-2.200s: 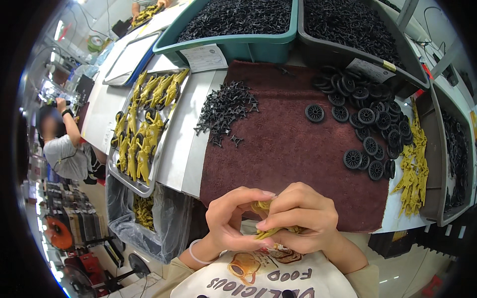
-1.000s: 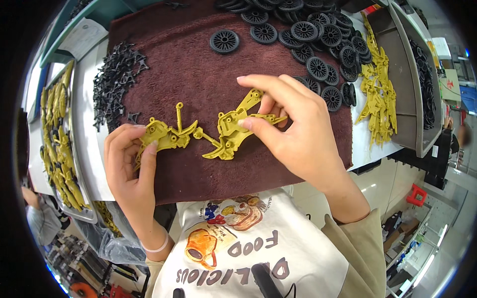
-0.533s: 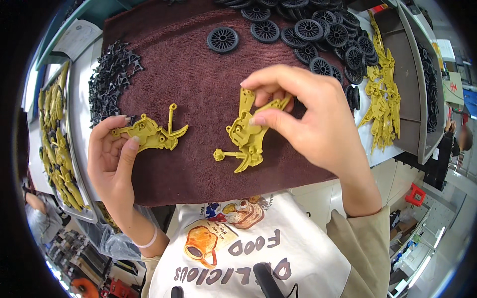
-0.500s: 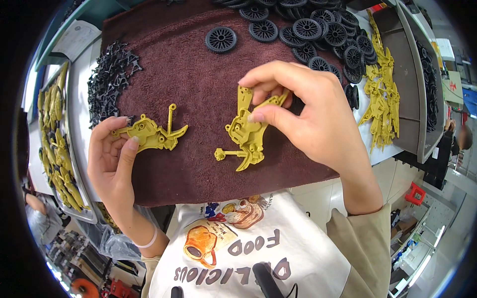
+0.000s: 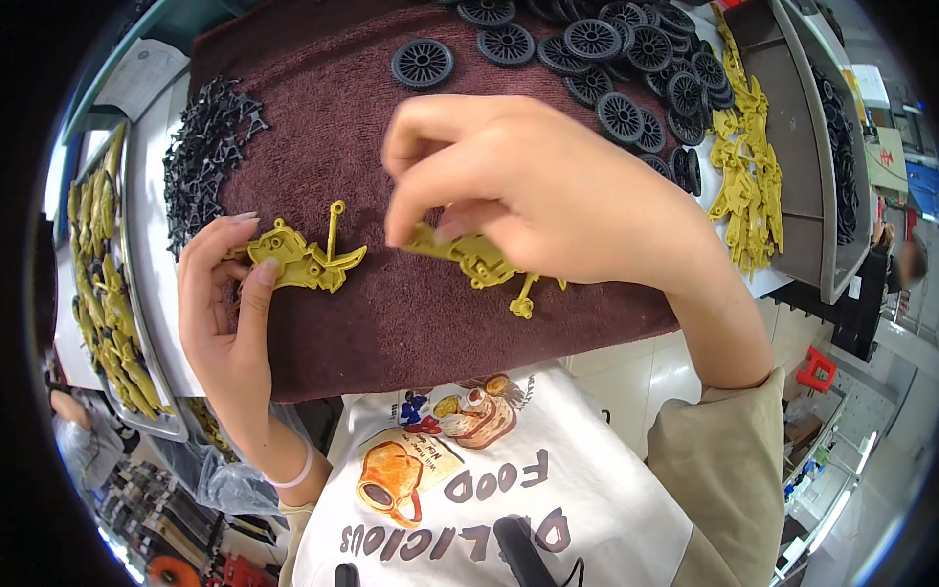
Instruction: The person assembles toy motorcycles by fitting wheels and small parts into frame pieces and snapping the body halves together by hand, then placing the finished toys onto a tray.
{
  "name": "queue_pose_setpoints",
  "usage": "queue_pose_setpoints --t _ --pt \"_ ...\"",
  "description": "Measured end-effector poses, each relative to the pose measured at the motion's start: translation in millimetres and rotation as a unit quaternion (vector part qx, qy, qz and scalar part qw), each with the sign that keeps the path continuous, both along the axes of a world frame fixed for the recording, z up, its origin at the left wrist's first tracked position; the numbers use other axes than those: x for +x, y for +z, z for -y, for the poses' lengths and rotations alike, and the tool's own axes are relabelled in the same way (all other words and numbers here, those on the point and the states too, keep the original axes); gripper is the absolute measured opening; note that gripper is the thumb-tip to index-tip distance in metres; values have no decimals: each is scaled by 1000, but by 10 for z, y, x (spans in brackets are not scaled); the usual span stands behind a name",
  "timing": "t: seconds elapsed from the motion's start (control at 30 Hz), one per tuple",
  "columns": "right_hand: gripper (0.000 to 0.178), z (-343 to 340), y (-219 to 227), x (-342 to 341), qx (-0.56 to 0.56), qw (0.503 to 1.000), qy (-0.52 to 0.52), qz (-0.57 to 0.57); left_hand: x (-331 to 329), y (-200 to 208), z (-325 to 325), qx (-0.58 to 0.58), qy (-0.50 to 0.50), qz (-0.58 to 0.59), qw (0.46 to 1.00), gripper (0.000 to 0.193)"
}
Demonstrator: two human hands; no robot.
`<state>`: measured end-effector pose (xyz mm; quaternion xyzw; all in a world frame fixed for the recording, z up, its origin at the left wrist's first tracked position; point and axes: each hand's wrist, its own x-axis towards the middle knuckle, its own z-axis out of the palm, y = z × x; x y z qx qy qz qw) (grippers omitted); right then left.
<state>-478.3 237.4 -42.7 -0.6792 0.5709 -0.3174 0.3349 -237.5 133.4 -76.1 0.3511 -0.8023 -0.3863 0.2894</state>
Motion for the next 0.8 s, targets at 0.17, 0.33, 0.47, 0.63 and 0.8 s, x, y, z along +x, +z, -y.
queue_pose_setpoints --t 0.17,0.33,0.47,0.63,0.8 --pt "38 108 -3 203 2 1000 13 -20 -28 39 14 -101 4 40 994 23" --pt "42 -26 212 -396 -131 951 -69 -270 87 170 107 -156 40 54 986 21" --pt "35 -409 190 -738 -17 920 -150 -361 -27 343 243 -191 -49 45 979 19" --pt "30 -468 143 -709 9 908 -200 -367 -775 369 526 -177 -304 22 936 23" --pt "36 -337 86 -734 -72 909 -222 -344 -1366 46 528 -243 -328 37 912 19"
